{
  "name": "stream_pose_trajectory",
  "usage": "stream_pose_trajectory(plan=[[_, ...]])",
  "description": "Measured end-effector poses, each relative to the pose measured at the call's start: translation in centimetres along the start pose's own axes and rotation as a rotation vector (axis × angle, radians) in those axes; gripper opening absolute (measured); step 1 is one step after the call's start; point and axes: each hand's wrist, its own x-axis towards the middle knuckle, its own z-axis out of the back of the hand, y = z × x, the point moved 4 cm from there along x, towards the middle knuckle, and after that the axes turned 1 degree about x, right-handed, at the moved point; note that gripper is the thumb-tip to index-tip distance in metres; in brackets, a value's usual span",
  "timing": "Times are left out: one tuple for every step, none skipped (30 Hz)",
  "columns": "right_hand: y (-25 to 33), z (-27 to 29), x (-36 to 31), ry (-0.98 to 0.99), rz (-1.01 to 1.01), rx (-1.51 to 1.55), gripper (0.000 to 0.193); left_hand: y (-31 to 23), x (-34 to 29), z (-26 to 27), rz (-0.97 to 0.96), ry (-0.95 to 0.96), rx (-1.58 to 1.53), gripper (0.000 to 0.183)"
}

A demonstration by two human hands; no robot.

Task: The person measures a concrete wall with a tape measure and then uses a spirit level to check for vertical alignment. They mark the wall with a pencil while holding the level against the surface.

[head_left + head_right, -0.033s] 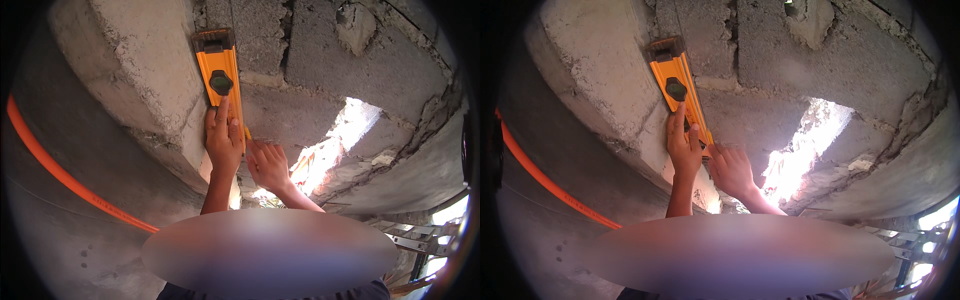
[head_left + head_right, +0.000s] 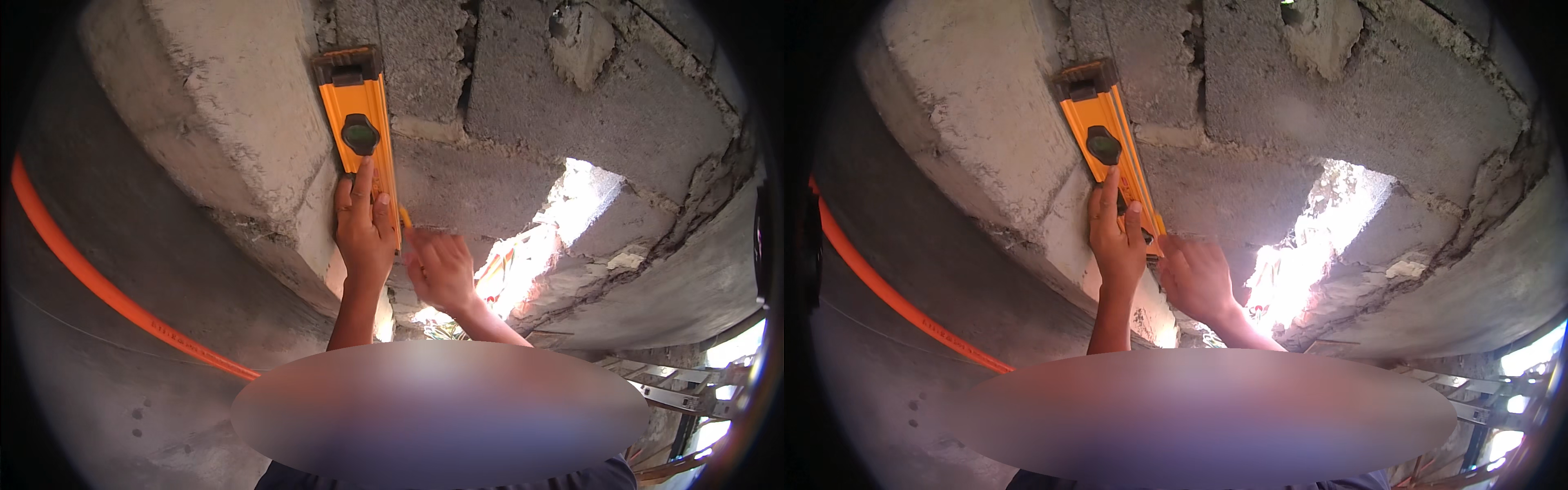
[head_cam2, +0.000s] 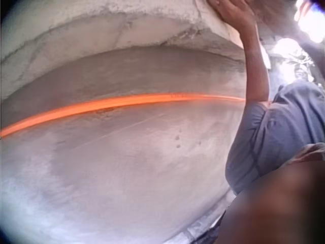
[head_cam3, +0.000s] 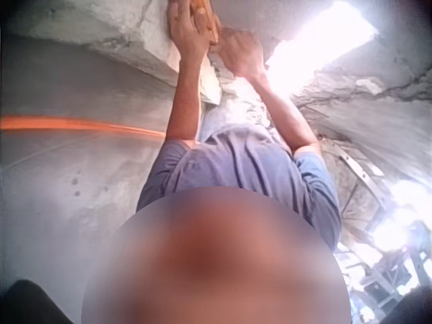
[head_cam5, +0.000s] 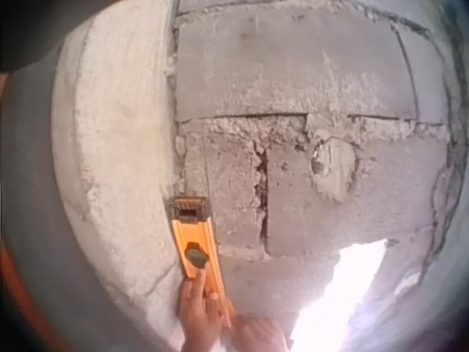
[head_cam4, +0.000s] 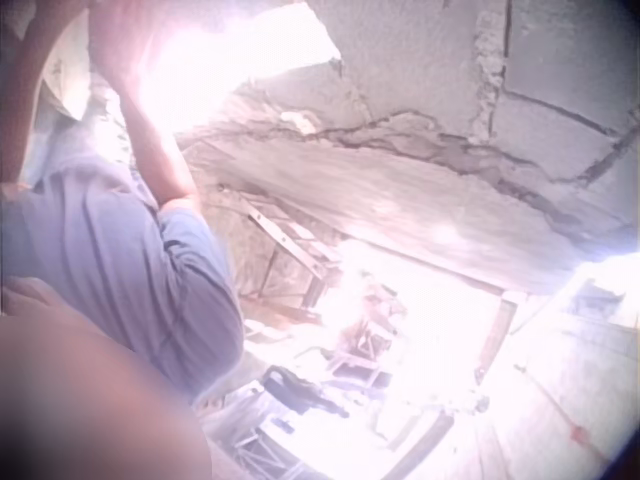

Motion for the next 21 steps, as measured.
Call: stream_pose_trajectory(plan=[[0.0,0.5,0.0,-0.070,0.032,0.028,0.041,-0.1,-0.1,-0.1,-0.010,0.007,-0.003,0.054],[-0.7,0.7,0.3,-0.103,0.011,0.024,0.042,0.0,-0.2,-0.1,0.008,0.006,0.020,0.054],[-1.5,0.3,0.7,-0.050,-0.019,-0.004,0.045,0.0,-0.3,-0.2,0.032,0.009,0.031,0.054],[-2.2,0.0,1.1,-0.064,0.002,-0.021,0.047,0.1,-0.4,-0.3,0.055,0.008,0.040,0.054],[-2.7,-0.6,1.1,-0.004,-0.023,-0.049,0.050,0.2,-0.5,-0.4,0.068,0.018,0.013,0.054],[-2.7,-0.9,0.5,-0.026,-0.005,-0.035,0.050,0.2,-0.6,-0.5,0.083,0.023,-0.011,0.054],[-2.6,-1.5,-0.3,0.021,-0.029,-0.032,0.050,0.3,-0.5,-0.4,0.094,0.024,-0.034,0.054],[-2.4,-2.4,-1.4,0.138,-0.075,-0.038,0.050,0.3,-0.3,-0.4,0.067,0.014,0.039,0.056],[-1.8,-2.7,-2.9,0.128,-0.090,-0.018,0.049,0.3,-0.3,-0.4,0.055,0.016,0.043,0.056],[-1.1,-2.9,-4.6,0.191,-0.130,-0.006,0.047,0.4,-0.3,-0.4,0.059,0.018,0.031,0.057],[-0.9,-3.3,-6.1,0.303,-0.210,-0.003,0.045,0.4,-0.4,-0.4,0.063,0.024,0.002,0.057],[-0.7,-3.0,-6.9,0.255,-0.167,0.015,0.046,0.5,-0.4,-0.4,0.065,0.022,0.035,0.057],[-0.7,-3.0,-7.4,0.254,-0.164,0.022,0.047,0.6,-0.4,-0.4,0.065,0.022,0.047,0.057],[-0.8,-2.7,-7.6,0.173,-0.135,0.040,0.048,0.6,-0.5,-0.5,0.075,0.030,0.043,0.057],[-1.2,-2.8,-7.5,0.193,-0.152,0.035,0.047,0.5,-0.4,-0.5,0.027,-0.007,0.067,0.055],[-1.8,-2.8,-7.0,0.146,-0.143,0.036,0.046,0.4,-0.4,-0.5,-0.009,-0.041,0.072,0.054],[-2.4,-3.1,-6.7,0.164,-0.166,0.023,0.046,0.3,-0.4,-0.5,-0.045,-0.076,0.078,0.052],[-2.8,-3.4,-6.3,0.216,-0.165,-0.011,0.045,0.3,-0.5,-0.6,-0.040,-0.070,0.071,0.052],[-2.7,-3.2,-6.1,0.162,-0.108,-0.009,0.045,0.3,-0.4,-0.6,-0.038,-0.068,0.063,0.052],[-2.4,-3.2,-6.1,0.149,-0.072,-0.017,0.046,0.4,-0.4,-0.6,-0.035,-0.067,0.056,0.053],[-2.2,-3.5,-6.4,0.210,-0.073,-0.037,0.046,0.4,-0.4,-0.6,-0.043,-0.071,0.082,0.053]])
